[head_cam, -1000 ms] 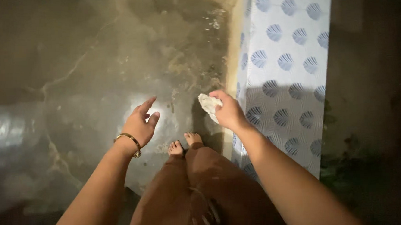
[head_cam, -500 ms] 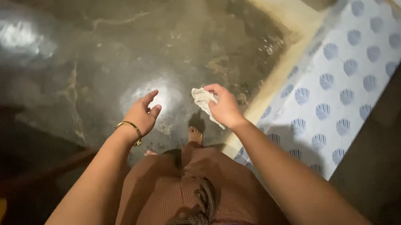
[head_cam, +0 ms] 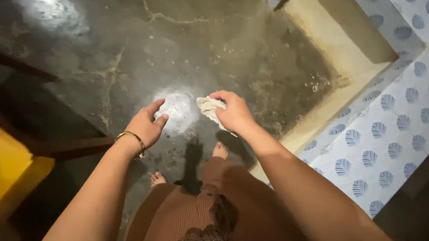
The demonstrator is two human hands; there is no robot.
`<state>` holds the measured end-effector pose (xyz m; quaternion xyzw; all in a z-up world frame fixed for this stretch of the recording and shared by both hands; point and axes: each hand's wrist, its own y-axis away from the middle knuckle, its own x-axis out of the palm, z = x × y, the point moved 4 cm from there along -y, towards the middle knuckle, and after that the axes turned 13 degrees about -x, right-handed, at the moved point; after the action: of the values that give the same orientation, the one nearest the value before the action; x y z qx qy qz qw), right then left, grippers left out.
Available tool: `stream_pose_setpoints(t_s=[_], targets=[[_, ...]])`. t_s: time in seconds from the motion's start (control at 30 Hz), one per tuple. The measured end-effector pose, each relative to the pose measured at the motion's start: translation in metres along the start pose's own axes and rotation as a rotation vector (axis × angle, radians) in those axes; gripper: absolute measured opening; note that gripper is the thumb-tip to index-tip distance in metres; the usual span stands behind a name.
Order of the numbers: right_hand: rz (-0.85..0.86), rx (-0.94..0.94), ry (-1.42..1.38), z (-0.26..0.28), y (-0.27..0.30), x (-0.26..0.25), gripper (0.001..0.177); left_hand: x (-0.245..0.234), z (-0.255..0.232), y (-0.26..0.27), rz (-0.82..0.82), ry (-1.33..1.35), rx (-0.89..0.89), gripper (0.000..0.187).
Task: The person wipes a patterned tiled surface with a white cloth, then rinses the cloth in a green scoop filled with water and wrings it out. The person continues wiping the same surface after rinsing.
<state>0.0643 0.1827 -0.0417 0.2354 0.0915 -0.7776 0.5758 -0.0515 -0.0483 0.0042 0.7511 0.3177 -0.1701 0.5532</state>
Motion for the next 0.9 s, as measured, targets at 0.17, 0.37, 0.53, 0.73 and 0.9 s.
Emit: stream_pose_setpoints(t_s=[0.17,0.37,0.53,0.73,0.9], targets=[[0.056,0.022,0.033,0.062,-0.004,0.039,0.039,-0.034,0.045,0.002,-0.045,-0.075,0.074,0.06],[0.066,-0.068,-0.048,0.129,-0.001,0.09,0.041,-0.082,0.076,0.044,-0.075,-0.151,0.172,0.066],[0.07,0.052,-0.398,0.179,0.018,0.114,0.042,-0.102,0.107,0.068,-0.061,-0.069,0.265,0.079],[0.222,0.082,-0.66,0.222,0.041,0.126,0.041,-0.119,0.109,0.104,-0.089,0.099,0.473,0.085],[0.208,0.043,-0.867,0.228,0.042,0.131,0.042,-0.129,0.108,0.113,-0.061,0.24,0.389,0.075]])
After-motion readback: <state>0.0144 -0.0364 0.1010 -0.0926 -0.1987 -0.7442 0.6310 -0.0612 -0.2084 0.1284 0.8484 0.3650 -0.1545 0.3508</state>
